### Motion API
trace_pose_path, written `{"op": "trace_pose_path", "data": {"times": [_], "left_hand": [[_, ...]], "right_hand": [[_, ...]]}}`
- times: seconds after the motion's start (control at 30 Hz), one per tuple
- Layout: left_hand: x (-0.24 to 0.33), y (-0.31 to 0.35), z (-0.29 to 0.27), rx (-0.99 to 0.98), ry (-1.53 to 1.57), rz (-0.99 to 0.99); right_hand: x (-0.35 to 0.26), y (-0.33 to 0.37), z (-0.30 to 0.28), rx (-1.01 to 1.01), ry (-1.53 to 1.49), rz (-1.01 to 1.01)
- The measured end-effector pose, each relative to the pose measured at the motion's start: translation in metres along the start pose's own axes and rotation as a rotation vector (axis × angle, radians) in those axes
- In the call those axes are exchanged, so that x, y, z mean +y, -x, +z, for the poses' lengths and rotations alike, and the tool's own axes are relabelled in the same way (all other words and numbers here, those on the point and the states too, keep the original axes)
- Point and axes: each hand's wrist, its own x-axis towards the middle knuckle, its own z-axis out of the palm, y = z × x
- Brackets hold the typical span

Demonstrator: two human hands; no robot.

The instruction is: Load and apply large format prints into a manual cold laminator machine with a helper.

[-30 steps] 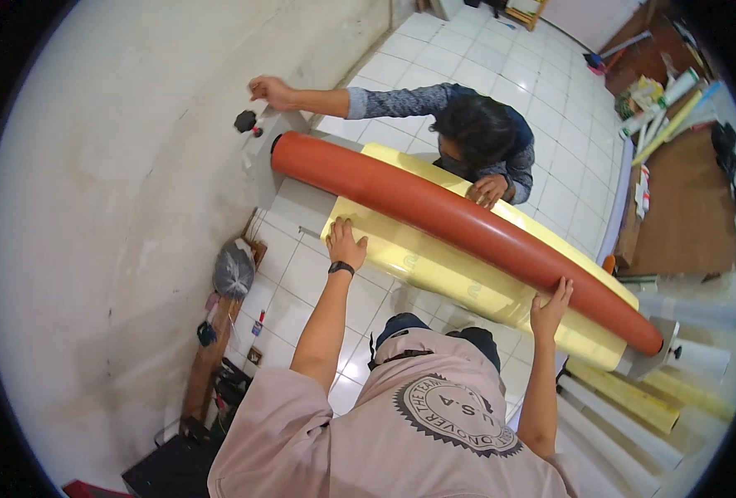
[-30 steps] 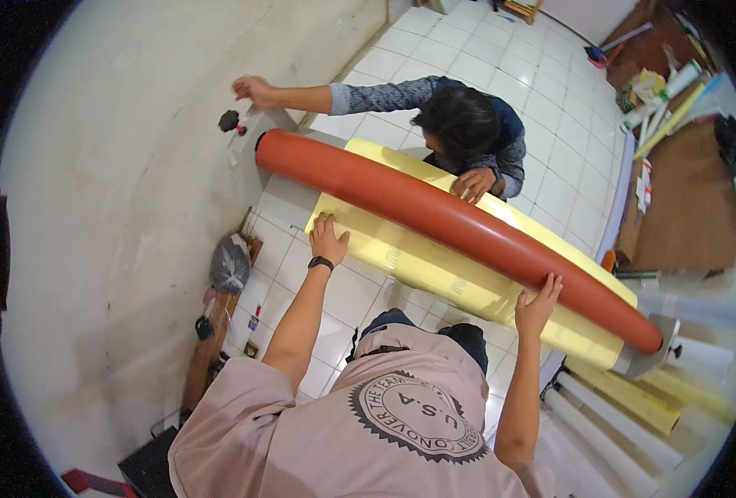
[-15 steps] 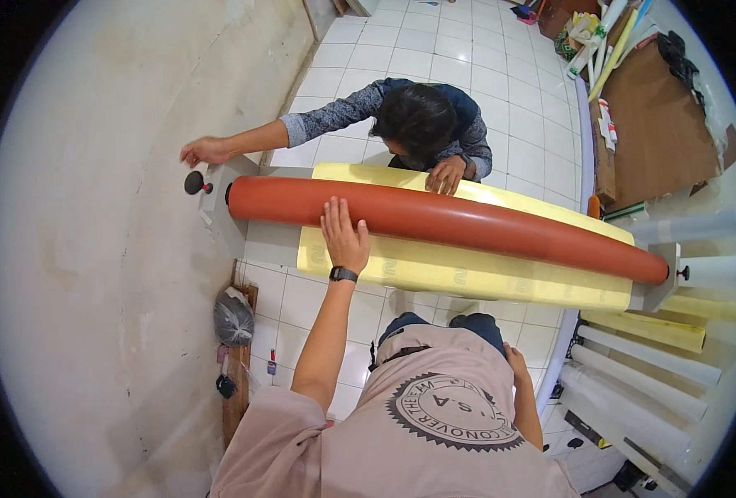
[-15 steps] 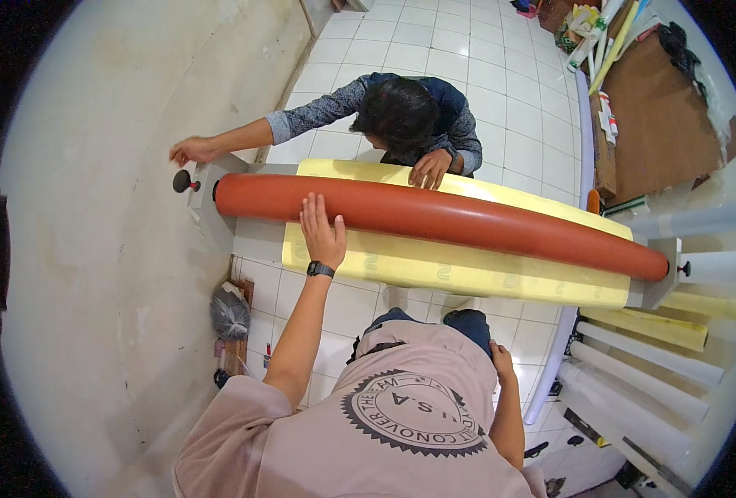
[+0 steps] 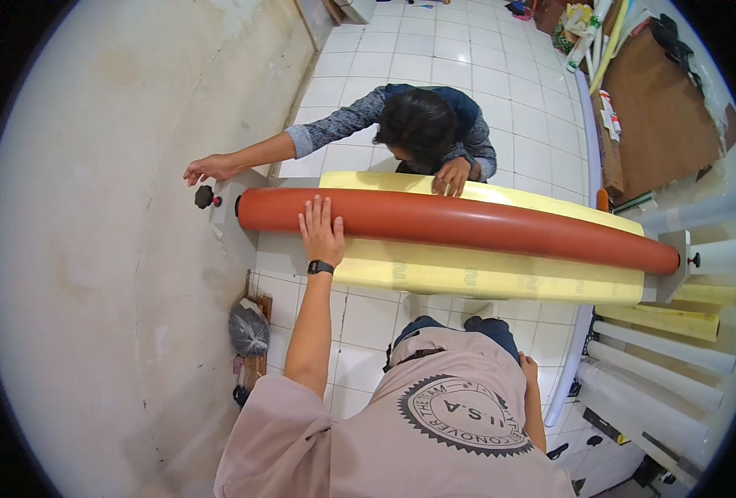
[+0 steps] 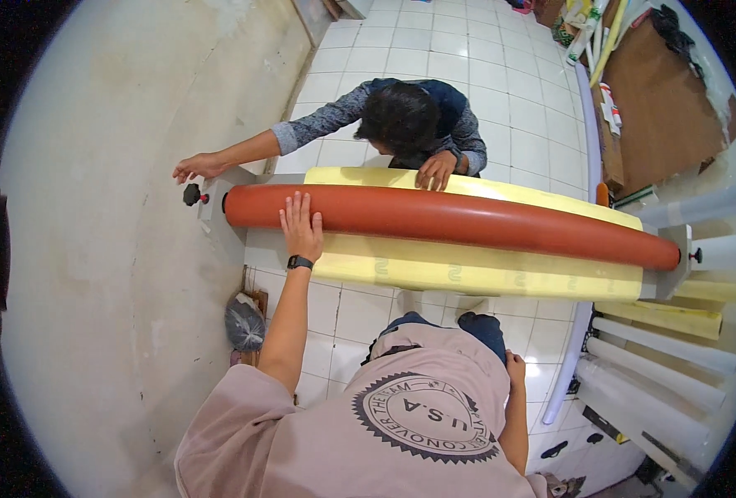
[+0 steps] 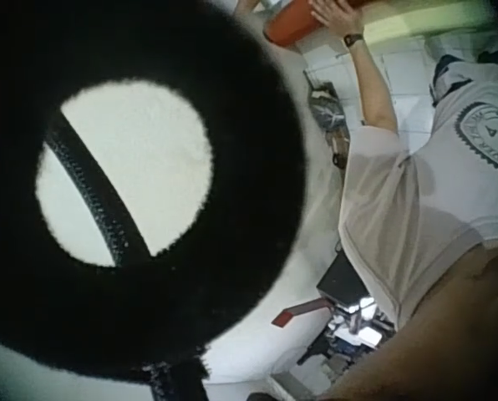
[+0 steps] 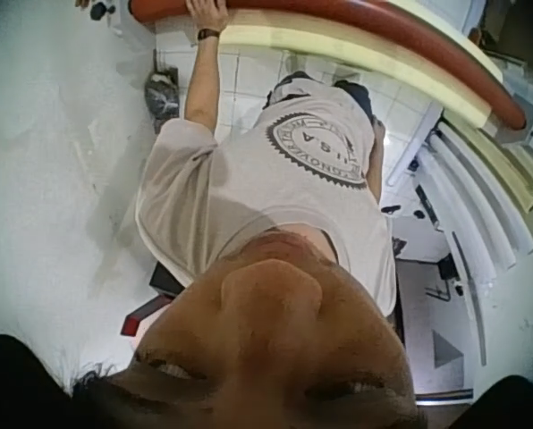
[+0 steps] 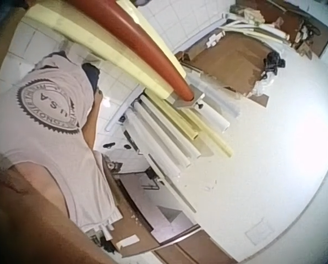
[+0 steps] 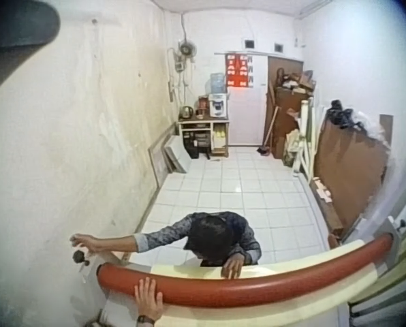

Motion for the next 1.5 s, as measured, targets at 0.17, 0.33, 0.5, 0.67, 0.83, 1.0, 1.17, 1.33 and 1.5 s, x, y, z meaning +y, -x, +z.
{"op": "trace_pose_path", "data": {"times": [0.17,0.33,0.5,0.67,0.83,1.0,1.17,1.33,1.5], "left_hand": [[-0.049,-0.003,-0.013,0.080,-0.060,-0.170],[-0.073,-0.004,-0.023,0.098,-0.027,-0.332],[-0.070,-0.002,-0.014,0.135,0.070,-0.432],[-0.064,-0.007,-0.006,0.161,0.100,-0.442],[-0.064,-0.007,-0.007,0.149,0.084,-0.452],[-0.061,-0.007,-0.008,0.144,0.081,-0.446],[-0.054,-0.003,-0.003,0.189,0.056,-0.426],[-0.020,0.005,0.007,0.182,0.013,-0.370],[0.064,0.005,0.026,0.084,-0.034,-0.163]], "right_hand": [[0.020,-0.015,0.000,-0.010,0.011,-0.057],[0.025,-0.020,0.001,-0.016,0.029,-0.068],[0.019,-0.024,0.005,-0.019,0.005,-0.058],[0.014,-0.027,0.006,0.020,0.047,-0.080],[0.012,-0.028,0.006,0.020,0.029,-0.089],[0.014,-0.021,0.005,0.044,0.030,-0.099],[0.015,-0.015,0.002,0.107,0.112,-0.172],[0.001,-0.011,0.001,0.126,0.054,-0.137],[0.018,-0.019,-0.011,0.137,0.004,-0.082]]}}
